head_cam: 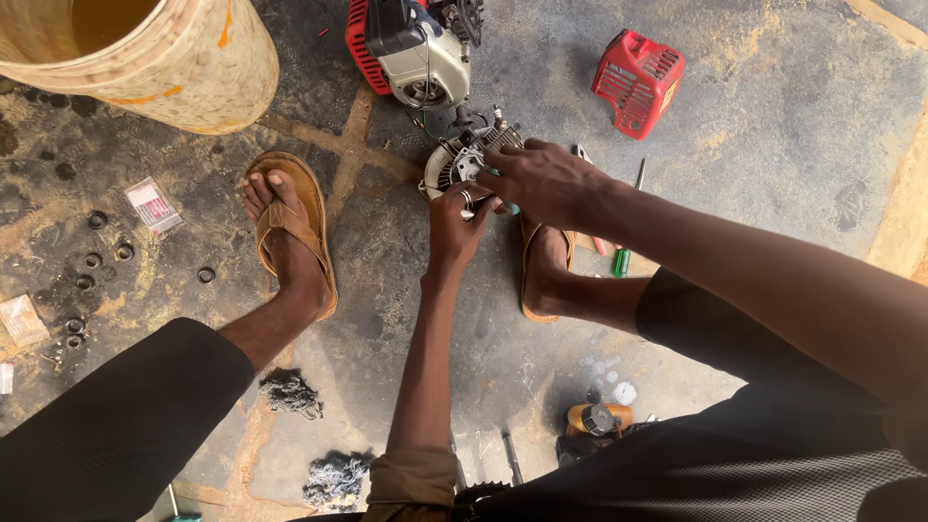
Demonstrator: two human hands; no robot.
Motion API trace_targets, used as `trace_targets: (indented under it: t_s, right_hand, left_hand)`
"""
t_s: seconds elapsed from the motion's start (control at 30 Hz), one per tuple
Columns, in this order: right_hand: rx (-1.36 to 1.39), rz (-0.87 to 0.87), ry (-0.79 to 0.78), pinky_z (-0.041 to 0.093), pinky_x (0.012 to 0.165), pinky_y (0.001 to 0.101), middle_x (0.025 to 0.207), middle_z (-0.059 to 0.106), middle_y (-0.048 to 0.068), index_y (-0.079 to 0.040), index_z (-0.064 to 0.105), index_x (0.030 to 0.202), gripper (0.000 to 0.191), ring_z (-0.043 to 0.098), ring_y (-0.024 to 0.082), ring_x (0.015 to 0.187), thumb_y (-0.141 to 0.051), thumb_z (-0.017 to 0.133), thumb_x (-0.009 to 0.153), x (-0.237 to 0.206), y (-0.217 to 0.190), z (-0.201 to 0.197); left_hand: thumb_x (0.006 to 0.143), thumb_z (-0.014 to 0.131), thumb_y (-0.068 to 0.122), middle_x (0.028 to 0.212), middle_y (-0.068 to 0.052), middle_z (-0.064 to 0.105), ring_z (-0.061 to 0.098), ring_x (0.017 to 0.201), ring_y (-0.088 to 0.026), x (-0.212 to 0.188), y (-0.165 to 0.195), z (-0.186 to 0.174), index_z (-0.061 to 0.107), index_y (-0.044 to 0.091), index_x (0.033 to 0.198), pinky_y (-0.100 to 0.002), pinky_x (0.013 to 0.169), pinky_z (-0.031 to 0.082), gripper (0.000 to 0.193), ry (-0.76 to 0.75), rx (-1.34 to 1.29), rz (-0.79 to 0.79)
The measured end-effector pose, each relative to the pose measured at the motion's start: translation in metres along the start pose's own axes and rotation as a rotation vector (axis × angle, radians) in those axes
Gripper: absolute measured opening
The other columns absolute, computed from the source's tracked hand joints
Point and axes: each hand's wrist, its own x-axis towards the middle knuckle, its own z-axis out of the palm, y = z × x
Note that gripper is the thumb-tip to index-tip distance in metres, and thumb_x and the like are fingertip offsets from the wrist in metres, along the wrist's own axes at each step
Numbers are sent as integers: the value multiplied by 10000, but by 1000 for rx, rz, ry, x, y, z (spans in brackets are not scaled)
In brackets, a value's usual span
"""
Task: The person disassembles a small engine component using a screwdriver and pliers. They remove screws and parts, then reassemble the component and tighten the screws.
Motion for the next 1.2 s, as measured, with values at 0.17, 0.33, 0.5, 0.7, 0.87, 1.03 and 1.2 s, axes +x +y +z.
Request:
trace_targets:
  t_s: [0.17, 0.33, 0.5, 0.7, 0.87, 1.03, 1.2]
  right_hand:
    - [267, 613, -1107, 588, 821, 408, 1049, 700, 93, -115, 679, 1168, 269, 702, 235, 890, -311, 497, 1144, 4, -3, 1]
    - [107, 149, -262, 531, 798, 415, 856, 662, 81, -39, 672, 1083, 400, 666, 222, 769, -288, 708, 773, 6, -2, -2]
    - [66, 232, -727, 477, 986, 370, 846, 677, 56, -124, 667, 1101, 291, 688, 230, 831, -383, 567, 1016, 9, -15, -2]
    - [187, 480, -754, 510, 980, 445, 967, 652, 79, -56, 643, 1285, 392, 670, 228, 935, -282, 600, 968, 3, -10, 9]
    - [-128, 61, -510, 492, 970, 424, 902, 666, 48, -84, 676, 1107, 404, 665, 200, 940, -403, 670, 860, -9, -12, 16]
    - [280, 812, -1113, 568, 906, 489, 886, 627, 84, -47, 680, 1091, 403, 701, 289, 940, -342, 424, 1189, 1, -13, 12]
    - [-69, 115, -274, 450, 872, 372, 839, 633, 27, -108, 679, 1007, 281, 646, 162, 743, -172, 633, 737, -1, -1, 2]
  left_hand:
    - [913, 763, 81, 942, -128, 767, 759, 879, -221, -1, 1, -3, 754, -1, 964, -362, 767, 597, 97, -48, 56, -13]
    - [916, 748, 87, 997, -138, 763, 737, 950, -261, 0, -4, -7, 762, -5, 1012, -411, 821, 586, 133, -11, 152, 29]
    - [914, 762, 119, 1029, -140, 746, 712, 990, -283, 0, -5, -8, 754, 1, 1008, -434, 839, 569, 151, -53, 223, -31]
    - [938, 739, 138, 1038, -84, 751, 705, 1036, -259, -2, -5, -6, 755, 39, 1014, -423, 895, 556, 126, -59, 196, -38]
    - [919, 767, 144, 1059, -107, 729, 679, 1102, -280, -3, -9, -5, 736, 19, 967, -438, 937, 547, 137, -34, 244, -28]
    - [914, 745, 132, 1080, -80, 738, 687, 1086, -274, -5, -10, 2, 746, 42, 998, -428, 937, 542, 122, -53, 220, -18]
    - [929, 750, 123, 1085, -81, 733, 691, 1089, -286, -5, -16, 0, 740, 31, 1007, -434, 942, 547, 121, -34, 246, 14]
